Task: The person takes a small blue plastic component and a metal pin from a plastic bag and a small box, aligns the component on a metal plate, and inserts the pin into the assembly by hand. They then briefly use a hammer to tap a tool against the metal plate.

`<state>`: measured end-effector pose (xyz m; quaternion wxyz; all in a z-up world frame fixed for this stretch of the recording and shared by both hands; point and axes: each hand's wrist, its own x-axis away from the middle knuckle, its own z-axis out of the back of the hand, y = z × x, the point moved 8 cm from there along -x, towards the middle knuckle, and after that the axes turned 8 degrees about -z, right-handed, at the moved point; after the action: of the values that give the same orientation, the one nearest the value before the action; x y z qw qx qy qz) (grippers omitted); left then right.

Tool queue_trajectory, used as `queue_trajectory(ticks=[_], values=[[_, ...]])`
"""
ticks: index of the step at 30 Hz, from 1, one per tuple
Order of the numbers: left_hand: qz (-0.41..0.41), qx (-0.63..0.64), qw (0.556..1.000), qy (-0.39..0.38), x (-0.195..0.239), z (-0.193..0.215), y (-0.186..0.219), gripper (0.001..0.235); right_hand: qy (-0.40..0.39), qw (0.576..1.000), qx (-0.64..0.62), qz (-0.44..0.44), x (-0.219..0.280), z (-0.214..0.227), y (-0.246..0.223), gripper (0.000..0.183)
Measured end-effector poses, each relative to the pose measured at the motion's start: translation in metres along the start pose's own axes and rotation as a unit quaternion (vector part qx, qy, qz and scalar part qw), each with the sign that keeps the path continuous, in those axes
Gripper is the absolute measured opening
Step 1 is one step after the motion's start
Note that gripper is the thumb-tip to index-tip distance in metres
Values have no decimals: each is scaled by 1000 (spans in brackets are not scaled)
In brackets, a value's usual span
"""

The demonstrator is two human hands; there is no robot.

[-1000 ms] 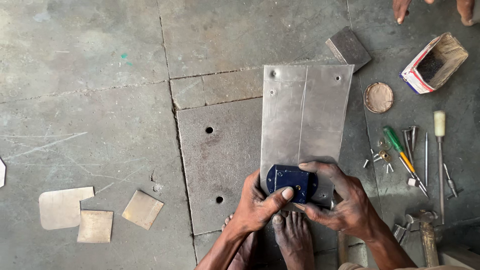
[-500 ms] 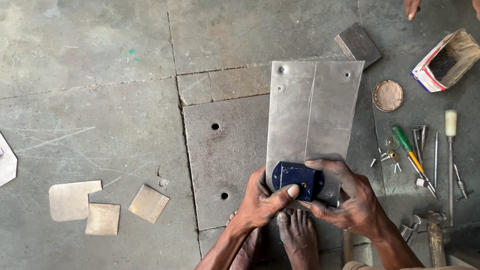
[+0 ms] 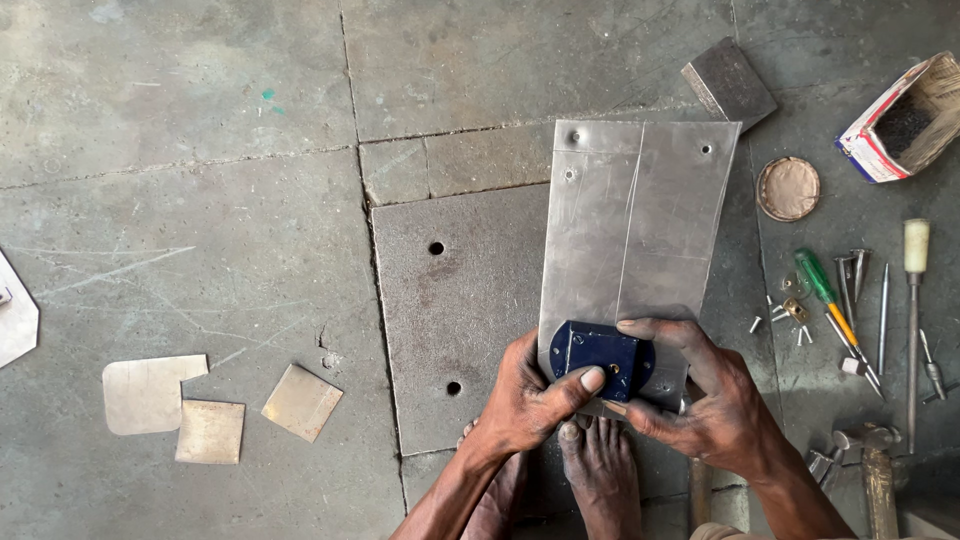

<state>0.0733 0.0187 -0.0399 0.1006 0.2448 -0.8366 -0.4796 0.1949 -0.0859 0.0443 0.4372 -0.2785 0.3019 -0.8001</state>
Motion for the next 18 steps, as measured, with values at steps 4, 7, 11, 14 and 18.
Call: queue_trajectory(ticks=[4,7,11,14,18], values=[[-13,-13,1000,-6,1,1,0,64,0,1000,6,25,-2,2,-9,73],[-25,-5,1000,-8,1,-2,8,62,-4,1000,-7,6,-3,1,-11,73],[-21,-140,990,-9,-6,-2,32,43,41,996,-3,78,-2,5,-12,75],[-291,-416,860,-48,-5,-9,96,23,99,987,-87,89,-11,25,19,61],[-525,-606,588,-109,30,-26,163,25,179,943,-239,-145,-45,64,105,48]])
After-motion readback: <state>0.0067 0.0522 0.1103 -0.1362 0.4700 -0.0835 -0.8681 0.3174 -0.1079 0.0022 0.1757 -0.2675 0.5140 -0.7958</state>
